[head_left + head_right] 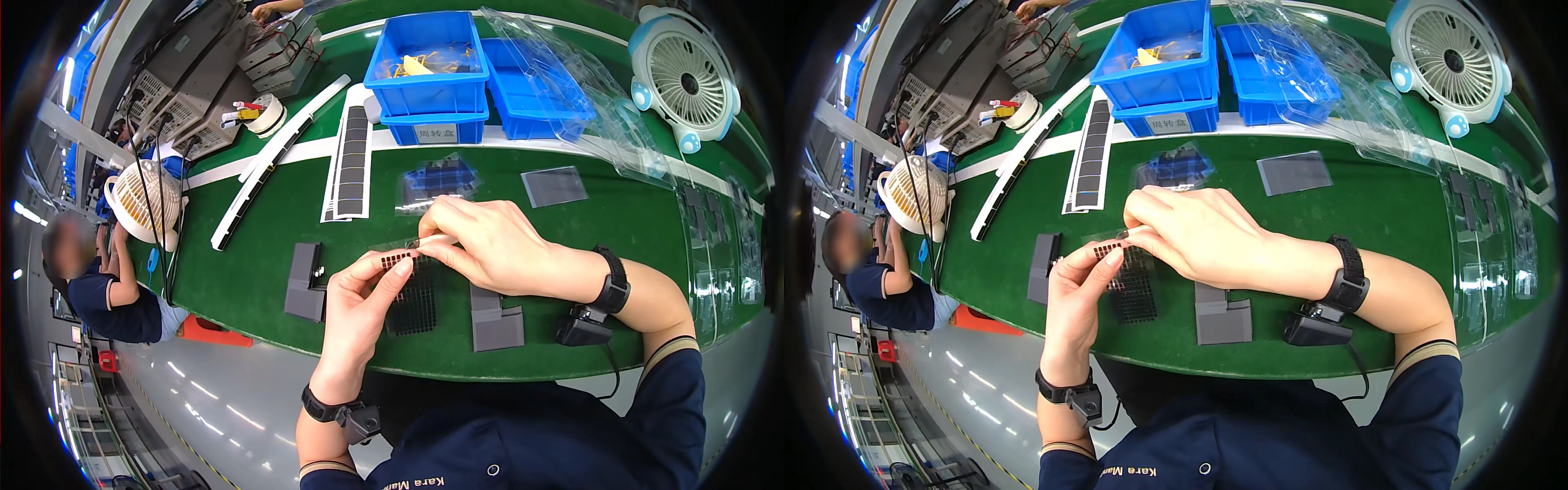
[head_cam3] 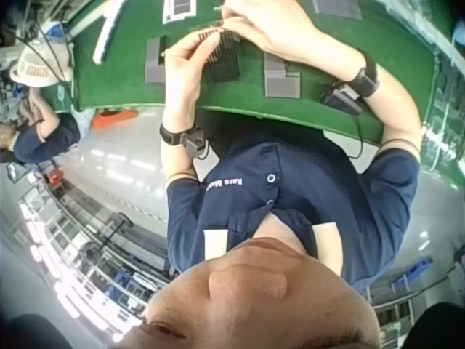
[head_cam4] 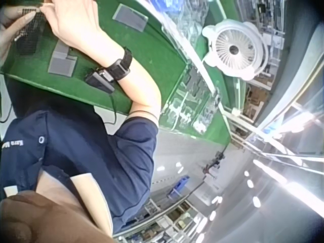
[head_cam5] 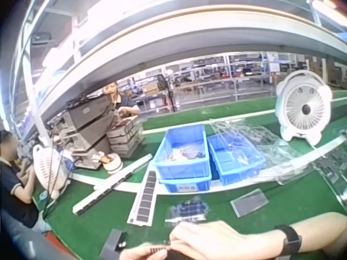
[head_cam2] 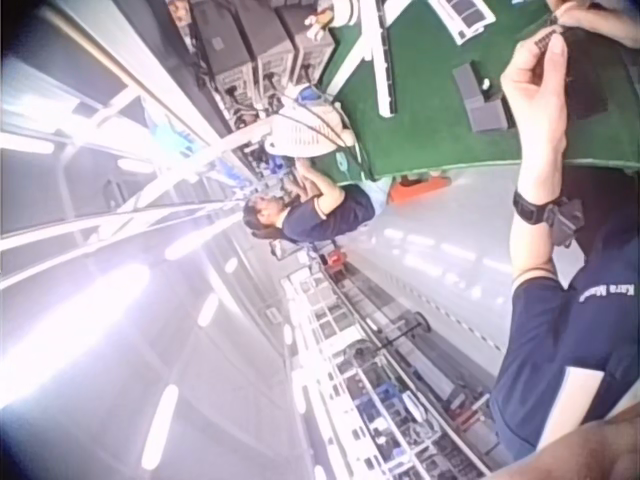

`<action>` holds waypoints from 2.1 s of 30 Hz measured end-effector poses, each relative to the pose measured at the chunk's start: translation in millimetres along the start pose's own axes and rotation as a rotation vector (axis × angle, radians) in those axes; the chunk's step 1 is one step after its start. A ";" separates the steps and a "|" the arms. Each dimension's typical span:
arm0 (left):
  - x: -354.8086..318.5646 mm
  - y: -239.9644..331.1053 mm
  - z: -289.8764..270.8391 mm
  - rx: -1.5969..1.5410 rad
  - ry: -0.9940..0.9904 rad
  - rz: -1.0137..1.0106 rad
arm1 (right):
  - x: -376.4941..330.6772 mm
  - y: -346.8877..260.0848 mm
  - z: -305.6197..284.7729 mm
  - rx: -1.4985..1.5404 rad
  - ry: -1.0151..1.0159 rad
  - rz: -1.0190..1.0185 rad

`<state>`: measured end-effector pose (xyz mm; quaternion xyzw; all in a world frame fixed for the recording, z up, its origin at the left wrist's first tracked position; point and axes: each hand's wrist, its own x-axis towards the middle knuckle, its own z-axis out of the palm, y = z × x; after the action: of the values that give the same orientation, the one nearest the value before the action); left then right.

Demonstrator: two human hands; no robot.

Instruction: The recorder is assembling and inspecting various hardware parts, including white plastic casings and black mesh-like components, at a factory workstation.

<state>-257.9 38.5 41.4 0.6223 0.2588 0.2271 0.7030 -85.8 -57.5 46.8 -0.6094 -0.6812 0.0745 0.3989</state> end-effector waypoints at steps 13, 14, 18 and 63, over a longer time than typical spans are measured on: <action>-3.5 -1.7 0.8 0.017 -0.002 0.042 | -0.5 -2.3 -0.9 0.024 -0.053 -0.018; -3.5 -2.0 0.8 0.015 0.000 0.038 | -0.7 -1.5 -0.5 0.024 -0.052 -0.018; -4.3 -2.5 1.4 0.014 0.002 0.062 | -0.3 0.5 1.9 0.034 -0.005 -0.039; -6.7 12.9 -98.3 1.071 0.475 0.081 | -0.8 12.6 11.3 0.472 -0.012 0.269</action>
<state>-326.5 110.2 45.7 0.8323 0.4640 0.2245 0.2041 -83.3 -50.8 31.5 -0.5841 -0.5604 0.2872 0.5122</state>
